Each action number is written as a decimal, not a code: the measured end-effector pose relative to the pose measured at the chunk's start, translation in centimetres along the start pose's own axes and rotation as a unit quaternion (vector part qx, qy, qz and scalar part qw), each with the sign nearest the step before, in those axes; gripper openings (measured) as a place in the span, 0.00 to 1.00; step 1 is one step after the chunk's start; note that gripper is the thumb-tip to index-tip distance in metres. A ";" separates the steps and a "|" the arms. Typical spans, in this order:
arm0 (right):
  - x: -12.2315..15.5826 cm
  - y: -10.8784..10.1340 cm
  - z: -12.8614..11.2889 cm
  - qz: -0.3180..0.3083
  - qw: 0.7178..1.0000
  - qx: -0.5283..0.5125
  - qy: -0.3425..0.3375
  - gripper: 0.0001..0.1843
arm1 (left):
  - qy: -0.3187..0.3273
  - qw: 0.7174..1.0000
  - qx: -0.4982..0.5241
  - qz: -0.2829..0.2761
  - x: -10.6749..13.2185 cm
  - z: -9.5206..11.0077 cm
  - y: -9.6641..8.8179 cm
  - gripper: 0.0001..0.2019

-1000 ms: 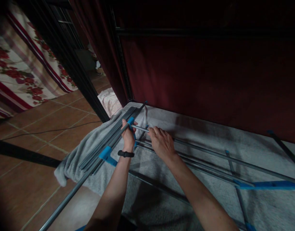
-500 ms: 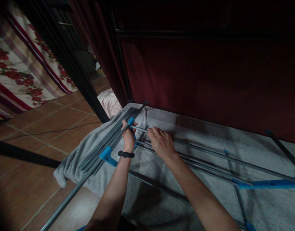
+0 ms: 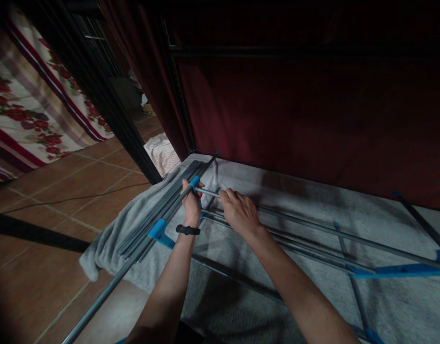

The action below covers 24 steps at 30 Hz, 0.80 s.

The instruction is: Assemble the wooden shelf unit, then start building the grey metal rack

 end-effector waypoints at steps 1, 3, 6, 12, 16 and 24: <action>0.0 0.0 0.0 -0.002 1.000 -0.001 0.001 0.20 | 0.000 1.000 -0.001 -0.001 0.0 0.0 0.0 0.27; 0.0 -0.1 0.0 -0.006 1.000 -0.002 0.001 0.20 | 0.000 1.000 0.000 -0.002 0.0 0.0 0.0 0.27; 0.0 -0.3 0.0 -0.004 1.000 -0.003 0.003 0.20 | -0.003 1.000 0.002 -0.002 0.1 0.0 0.0 0.27; 0.0 -0.3 0.1 -0.021 1.000 -0.008 0.010 0.20 | -0.003 1.000 -0.006 -0.003 0.1 0.1 0.0 0.27; -0.1 -0.4 0.1 -0.020 1.000 -0.013 0.013 0.20 | 0.003 1.000 -0.007 -0.011 0.1 0.1 0.1 0.28; 0.1 -0.7 0.2 -0.016 0.999 -0.037 0.010 0.20 | 0.009 1.000 0.004 -0.008 0.1 0.2 0.1 0.29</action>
Point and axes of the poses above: each hand's wrist, its own x-axis away from the middle knuckle, its own y-axis out of the palm, z = x × y, the point moved 9 cm from there along -x, towards the middle knuckle, and after that the axes turned 4 degrees about y, right-handed, at the moved point
